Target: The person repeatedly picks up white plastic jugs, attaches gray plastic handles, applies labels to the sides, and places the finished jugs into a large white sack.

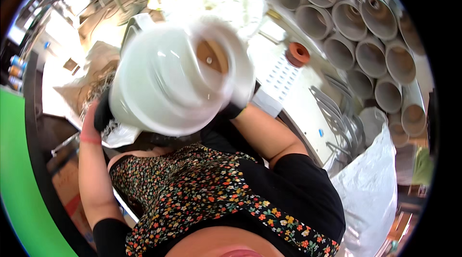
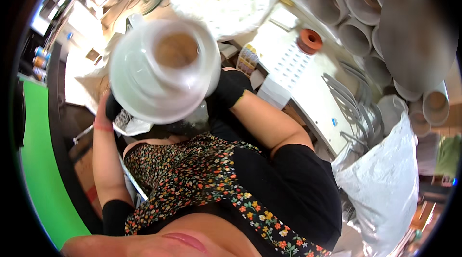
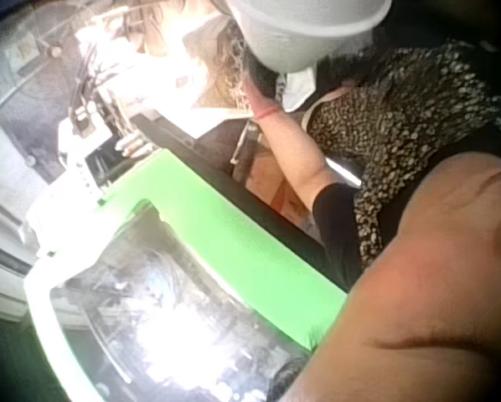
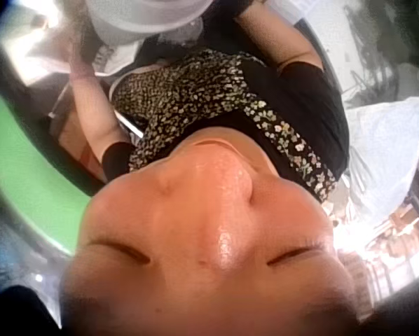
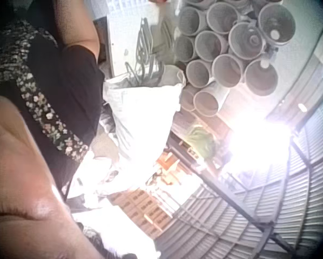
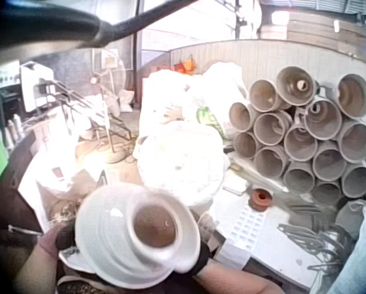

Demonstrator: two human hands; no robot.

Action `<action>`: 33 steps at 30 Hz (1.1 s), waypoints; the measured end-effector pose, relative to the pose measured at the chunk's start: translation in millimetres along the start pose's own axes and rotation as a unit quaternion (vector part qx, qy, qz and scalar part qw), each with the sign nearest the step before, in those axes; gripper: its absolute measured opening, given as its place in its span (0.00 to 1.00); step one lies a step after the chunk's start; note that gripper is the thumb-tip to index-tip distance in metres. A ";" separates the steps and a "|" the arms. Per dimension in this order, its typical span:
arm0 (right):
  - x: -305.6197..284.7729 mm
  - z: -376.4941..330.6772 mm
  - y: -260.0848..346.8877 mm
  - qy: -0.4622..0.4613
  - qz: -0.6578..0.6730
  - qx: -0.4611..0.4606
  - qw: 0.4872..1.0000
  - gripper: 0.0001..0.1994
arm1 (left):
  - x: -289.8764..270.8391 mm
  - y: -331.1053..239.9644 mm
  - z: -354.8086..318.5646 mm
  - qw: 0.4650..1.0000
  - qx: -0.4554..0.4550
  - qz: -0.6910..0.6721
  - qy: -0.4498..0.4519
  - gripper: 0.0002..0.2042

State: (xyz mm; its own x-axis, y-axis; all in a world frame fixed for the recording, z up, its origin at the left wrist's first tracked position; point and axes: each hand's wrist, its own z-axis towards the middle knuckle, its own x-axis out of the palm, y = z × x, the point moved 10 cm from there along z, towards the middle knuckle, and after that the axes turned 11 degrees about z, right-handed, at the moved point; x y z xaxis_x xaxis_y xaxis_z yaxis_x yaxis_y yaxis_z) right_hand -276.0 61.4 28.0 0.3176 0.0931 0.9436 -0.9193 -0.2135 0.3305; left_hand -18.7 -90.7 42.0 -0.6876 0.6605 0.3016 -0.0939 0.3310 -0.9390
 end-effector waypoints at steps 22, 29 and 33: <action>-102.2 -106.1 192.7 -0.314 -0.828 -0.322 0.335 0.21 | 128.2 -78.7 11.8 0.693 0.290 0.648 -0.129 0.20; -94.7 -101.9 196.7 -0.339 -0.798 -0.343 0.362 0.11 | 116.4 -76.0 22.4 0.786 0.259 0.546 -0.129 0.18; -87.6 -100.6 193.5 -0.347 -0.800 -0.353 0.339 0.08 | 128.8 -70.2 30.2 0.915 0.185 0.337 -0.125 0.15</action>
State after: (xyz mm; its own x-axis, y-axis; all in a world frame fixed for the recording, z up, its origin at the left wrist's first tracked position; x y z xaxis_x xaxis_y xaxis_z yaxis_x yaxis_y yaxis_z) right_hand -505.1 109.8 7.5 0.2941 -0.7639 -0.5744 0.8094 -0.1206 0.5748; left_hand -122.4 -49.2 141.8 -0.8177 0.4410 -0.3700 0.2060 -0.3760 -0.9034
